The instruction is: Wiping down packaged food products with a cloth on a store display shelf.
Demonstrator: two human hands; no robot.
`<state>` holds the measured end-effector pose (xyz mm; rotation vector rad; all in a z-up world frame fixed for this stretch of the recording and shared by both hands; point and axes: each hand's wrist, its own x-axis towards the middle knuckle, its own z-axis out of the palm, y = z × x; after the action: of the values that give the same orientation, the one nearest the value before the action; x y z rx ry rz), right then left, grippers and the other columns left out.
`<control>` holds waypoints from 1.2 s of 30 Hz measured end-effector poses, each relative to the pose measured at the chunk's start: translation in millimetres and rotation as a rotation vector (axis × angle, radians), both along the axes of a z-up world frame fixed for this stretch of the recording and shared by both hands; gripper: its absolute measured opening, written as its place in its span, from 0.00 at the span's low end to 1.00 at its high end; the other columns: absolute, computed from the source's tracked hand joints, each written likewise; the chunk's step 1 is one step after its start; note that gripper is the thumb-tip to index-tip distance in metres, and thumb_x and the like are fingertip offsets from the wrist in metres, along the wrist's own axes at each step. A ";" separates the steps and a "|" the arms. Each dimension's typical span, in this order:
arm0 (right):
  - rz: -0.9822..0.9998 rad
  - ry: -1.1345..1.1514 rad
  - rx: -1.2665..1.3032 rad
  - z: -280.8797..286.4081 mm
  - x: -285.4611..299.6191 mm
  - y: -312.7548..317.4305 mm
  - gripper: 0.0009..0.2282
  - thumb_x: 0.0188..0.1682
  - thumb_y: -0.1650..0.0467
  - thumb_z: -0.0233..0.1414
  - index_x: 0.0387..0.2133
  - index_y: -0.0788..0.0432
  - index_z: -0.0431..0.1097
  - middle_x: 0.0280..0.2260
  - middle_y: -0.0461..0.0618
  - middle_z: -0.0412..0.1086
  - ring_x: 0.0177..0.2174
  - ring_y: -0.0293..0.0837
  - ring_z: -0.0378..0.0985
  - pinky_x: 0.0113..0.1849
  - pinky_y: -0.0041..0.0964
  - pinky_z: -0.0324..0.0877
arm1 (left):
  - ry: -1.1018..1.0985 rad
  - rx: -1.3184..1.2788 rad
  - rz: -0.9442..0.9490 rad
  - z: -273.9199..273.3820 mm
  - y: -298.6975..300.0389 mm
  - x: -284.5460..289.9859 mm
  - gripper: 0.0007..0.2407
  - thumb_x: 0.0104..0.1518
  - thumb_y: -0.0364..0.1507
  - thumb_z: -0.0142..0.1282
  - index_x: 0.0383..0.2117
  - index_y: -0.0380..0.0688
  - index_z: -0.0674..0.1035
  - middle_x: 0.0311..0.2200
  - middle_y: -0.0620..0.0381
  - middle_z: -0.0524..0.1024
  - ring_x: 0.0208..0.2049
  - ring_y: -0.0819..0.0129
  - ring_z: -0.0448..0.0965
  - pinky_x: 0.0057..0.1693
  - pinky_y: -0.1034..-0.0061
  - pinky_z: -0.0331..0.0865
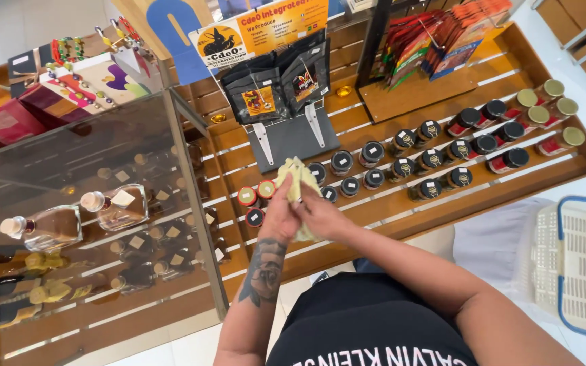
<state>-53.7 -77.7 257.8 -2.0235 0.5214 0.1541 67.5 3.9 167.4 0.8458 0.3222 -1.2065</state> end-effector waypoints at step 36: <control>-0.491 -0.150 0.537 -66.5 158.4 -268.3 0.07 0.49 0.65 0.59 0.39 0.50 0.79 0.26 0.51 0.75 0.26 0.44 0.80 0.28 0.39 0.79 | -0.403 0.159 0.089 79.9 -181.4 60.4 0.21 0.69 0.44 0.42 0.65 0.52 0.68 0.65 0.57 0.65 0.63 0.47 0.61 0.65 0.49 0.55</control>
<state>104.8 -346.0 191.3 -1.3312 0.7704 -0.1442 127.9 -177.5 247.3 1.1766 0.1252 -0.9102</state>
